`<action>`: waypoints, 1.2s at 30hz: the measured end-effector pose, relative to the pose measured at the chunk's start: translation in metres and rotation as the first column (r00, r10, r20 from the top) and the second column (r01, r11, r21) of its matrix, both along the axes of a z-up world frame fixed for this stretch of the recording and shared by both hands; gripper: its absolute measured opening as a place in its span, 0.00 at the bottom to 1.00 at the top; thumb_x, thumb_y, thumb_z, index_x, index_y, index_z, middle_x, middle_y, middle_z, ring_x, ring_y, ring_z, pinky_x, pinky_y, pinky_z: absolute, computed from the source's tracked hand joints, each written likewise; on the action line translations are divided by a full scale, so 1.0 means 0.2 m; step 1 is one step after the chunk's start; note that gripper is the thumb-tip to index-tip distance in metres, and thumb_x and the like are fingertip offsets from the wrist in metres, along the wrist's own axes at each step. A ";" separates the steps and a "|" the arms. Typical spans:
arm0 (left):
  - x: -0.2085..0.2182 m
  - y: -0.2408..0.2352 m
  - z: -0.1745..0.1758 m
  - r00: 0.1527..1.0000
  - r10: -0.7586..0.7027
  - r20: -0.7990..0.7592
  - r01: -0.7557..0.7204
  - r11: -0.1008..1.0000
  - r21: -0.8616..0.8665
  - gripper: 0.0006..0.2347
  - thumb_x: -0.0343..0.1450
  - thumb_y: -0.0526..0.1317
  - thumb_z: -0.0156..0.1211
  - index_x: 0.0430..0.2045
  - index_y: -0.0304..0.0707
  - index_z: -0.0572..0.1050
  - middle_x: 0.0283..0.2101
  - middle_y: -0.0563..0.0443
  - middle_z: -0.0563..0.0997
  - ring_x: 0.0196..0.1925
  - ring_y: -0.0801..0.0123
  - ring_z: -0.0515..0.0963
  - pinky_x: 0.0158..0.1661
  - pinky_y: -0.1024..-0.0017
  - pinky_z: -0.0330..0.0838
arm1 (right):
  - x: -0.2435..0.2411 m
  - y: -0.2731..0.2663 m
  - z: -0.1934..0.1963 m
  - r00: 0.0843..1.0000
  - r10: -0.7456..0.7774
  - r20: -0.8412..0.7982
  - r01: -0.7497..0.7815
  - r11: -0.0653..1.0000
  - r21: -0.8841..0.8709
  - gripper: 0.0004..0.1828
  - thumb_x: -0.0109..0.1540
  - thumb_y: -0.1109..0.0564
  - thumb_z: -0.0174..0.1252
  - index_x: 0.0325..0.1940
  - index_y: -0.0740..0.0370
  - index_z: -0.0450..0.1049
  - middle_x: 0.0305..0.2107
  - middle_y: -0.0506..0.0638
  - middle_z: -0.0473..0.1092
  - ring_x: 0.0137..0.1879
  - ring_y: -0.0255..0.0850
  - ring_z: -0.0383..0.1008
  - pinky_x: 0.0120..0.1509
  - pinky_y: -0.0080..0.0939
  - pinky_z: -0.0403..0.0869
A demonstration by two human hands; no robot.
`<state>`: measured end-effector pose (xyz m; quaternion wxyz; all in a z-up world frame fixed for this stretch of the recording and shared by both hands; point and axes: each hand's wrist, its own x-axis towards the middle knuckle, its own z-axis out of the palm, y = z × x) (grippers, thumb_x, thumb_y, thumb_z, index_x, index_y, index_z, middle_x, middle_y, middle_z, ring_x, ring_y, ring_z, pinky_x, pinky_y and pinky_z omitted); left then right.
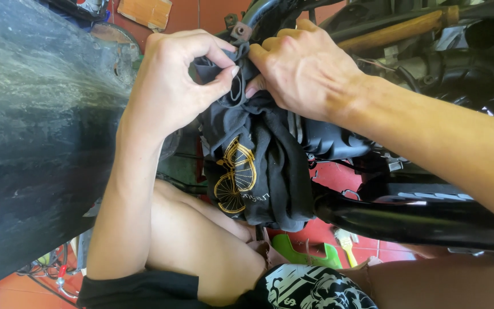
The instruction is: The person uses a screwdriver to manipulate a black rubber hose or grommet on a motorcycle engine. They then use a black cloth to wipe the area around the hose and engine components.
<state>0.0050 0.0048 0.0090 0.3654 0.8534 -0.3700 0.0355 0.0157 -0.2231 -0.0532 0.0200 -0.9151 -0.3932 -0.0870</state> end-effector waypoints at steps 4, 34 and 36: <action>0.01 0.01 -0.02 0.996 0.020 -0.083 -0.026 0.997 -0.073 0.04 0.70 0.25 0.69 0.29 0.29 0.79 0.41 0.36 0.86 0.48 0.57 0.87 0.49 0.67 0.76 | 0.00 0.00 0.02 0.993 -0.009 -0.116 0.023 0.993 0.117 0.24 0.73 0.40 0.61 0.36 0.61 0.68 0.26 0.52 0.73 0.29 0.60 0.76 0.44 0.59 0.74; 0.05 0.07 -0.04 0.993 -0.026 -0.115 0.005 0.984 -0.178 0.07 0.80 0.33 0.55 0.41 0.24 0.77 0.47 0.37 0.81 0.49 0.58 0.80 0.40 0.70 0.72 | 0.01 0.01 0.16 0.879 -0.009 -0.477 0.214 0.901 0.377 0.17 0.72 0.47 0.61 0.47 0.62 0.67 0.31 0.59 0.73 0.38 0.69 0.70 0.36 0.64 0.68; 0.05 0.05 -0.04 0.999 -0.019 -0.049 0.010 0.985 -0.170 0.09 0.82 0.35 0.53 0.42 0.23 0.78 0.45 0.37 0.82 0.45 0.60 0.80 0.35 0.72 0.68 | 0.01 0.01 0.16 0.874 -0.007 -0.485 0.210 0.907 0.366 0.17 0.73 0.46 0.60 0.48 0.63 0.68 0.31 0.59 0.73 0.37 0.68 0.70 0.37 0.63 0.68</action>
